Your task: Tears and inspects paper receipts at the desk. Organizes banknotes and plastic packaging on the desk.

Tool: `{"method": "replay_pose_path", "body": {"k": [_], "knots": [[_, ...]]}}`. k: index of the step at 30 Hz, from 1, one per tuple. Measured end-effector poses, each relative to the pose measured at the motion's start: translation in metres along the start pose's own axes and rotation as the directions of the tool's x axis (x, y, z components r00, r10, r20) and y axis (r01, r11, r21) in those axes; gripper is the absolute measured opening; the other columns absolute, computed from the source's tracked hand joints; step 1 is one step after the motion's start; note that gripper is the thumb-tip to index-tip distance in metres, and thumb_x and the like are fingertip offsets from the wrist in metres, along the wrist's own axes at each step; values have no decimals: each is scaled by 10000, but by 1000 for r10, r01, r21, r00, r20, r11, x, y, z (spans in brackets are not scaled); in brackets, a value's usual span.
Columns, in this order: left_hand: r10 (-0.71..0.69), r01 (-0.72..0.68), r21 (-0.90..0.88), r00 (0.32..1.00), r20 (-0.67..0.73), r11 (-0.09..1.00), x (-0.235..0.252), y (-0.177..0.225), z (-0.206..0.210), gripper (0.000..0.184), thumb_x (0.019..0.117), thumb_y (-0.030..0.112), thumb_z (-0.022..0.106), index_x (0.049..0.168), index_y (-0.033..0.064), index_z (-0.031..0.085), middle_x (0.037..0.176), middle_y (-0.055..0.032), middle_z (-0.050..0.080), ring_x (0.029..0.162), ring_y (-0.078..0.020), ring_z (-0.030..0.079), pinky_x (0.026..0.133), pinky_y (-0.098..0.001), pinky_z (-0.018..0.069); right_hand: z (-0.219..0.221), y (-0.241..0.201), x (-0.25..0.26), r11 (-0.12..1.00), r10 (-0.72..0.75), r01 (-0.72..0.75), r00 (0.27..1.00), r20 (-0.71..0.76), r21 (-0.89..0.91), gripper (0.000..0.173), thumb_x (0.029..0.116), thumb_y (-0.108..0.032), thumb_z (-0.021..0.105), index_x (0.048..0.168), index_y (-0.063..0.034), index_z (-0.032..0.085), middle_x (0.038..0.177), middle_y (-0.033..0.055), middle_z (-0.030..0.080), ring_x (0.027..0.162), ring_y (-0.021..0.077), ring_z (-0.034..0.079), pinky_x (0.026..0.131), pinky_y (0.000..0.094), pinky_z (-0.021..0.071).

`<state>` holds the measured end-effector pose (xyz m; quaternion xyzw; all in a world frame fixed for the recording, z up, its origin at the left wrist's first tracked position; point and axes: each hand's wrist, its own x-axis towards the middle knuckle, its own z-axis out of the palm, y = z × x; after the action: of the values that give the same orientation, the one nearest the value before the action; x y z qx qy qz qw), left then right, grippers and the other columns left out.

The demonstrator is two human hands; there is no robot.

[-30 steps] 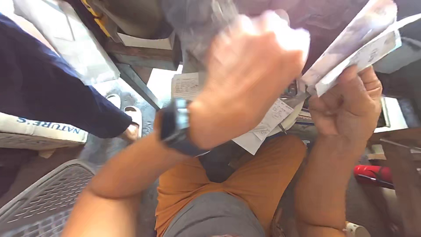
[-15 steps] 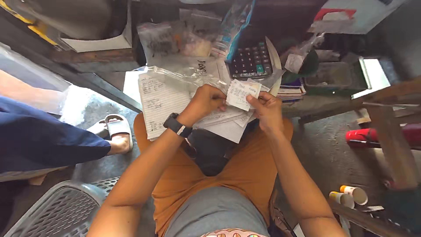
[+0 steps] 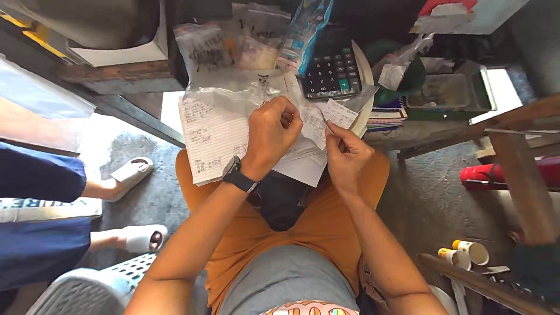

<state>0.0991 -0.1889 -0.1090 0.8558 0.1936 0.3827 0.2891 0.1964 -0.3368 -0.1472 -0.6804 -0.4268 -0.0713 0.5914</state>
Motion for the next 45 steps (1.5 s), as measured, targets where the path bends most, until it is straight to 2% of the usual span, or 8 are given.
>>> {"method": "replay_pose_path", "body": {"k": [6, 11, 19, 29, 33, 36, 41, 45], "knots": [[80, -81, -7, 994, -73, 997, -2, -2, 7, 97, 911, 39, 631, 902, -41, 684, 758, -119, 671, 638, -134, 648, 599, -251, 541, 3, -7, 1, 999, -49, 48, 996, -69, -13, 246, 948, 23, 638, 1175, 56, 727, 776, 67, 628, 541, 3, 456, 478, 118, 385], [107, -113, -28, 982, -156, 993, 0, -1, 14, 99, 911, 35, 645, 900, -55, 683, 757, -124, 670, 628, -120, 644, 593, -236, 540, 14, -11, -4, 980, -197, 199, 963, -181, -6, 226, 918, 56, 636, 1120, 99, 727, 851, 118, 688, 630, 15, 564, 579, 118, 482], [269, -292, -55, 929, -255, 955, 5, -5, 15, 76, 908, -19, 661, 888, -90, 675, 770, -154, 658, 669, -116, 633, 638, -202, 523, 19, -2, -7, 957, -288, 289, 956, -65, 13, 208, 885, 59, 654, 1066, 107, 742, 848, 174, 708, 671, 99, 652, 611, 165, 536], [290, -294, -116, 956, -48, 949, -2, -9, 0, 103, 928, 5, 651, 941, -81, 705, 817, -152, 683, 704, -114, 646, 678, -208, 534, 1, -23, 22, 961, 135, -104, 985, -106, 257, 164, 953, 13, 652, 1091, 79, 711, 765, -38, 648, 575, -107, 477, 540, 53, 417], [280, -286, -80, 957, -71, 955, 1, 5, 2, 100, 925, 8, 656, 943, -77, 705, 809, -154, 678, 692, -133, 641, 666, -232, 534, 10, -19, 15, 983, 48, -35, 997, -68, 179, 206, 932, 26, 652, 1117, 78, 726, 791, 34, 669, 560, -53, 465, 513, 90, 401], [210, -211, -55, 978, -15, 976, -8, 24, 1, 77, 903, 8, 674, 957, -47, 682, 829, -130, 648, 699, -155, 629, 661, -282, 558, 9, -9, 8, 993, 41, -39, 999, -23, 112, 198, 916, -5, 687, 1095, 41, 759, 877, 76, 746, 661, -7, 624, 618, 142, 534], [176, -180, -164, 984, -37, 970, -8, 21, 15, 89, 882, -2, 679, 906, -78, 718, 803, -157, 697, 699, -178, 680, 686, -289, 584, 14, -15, 36, 935, 249, -258, 966, 70, 242, 113, 900, -4, 672, 929, 102, 698, 763, -9, 690, 663, -100, 595, 648, 94, 514], [176, -188, -280, 982, -68, 941, 1, 44, 13, 93, 867, -18, 690, 904, -103, 697, 799, -171, 687, 710, -195, 673, 699, -307, 575, 12, -17, 45, 925, 140, -198, 971, 193, 326, 107, 870, 60, 583, 828, 61, 681, 735, -88, 691, 708, -117, 629, 713, 109, 549]]}}
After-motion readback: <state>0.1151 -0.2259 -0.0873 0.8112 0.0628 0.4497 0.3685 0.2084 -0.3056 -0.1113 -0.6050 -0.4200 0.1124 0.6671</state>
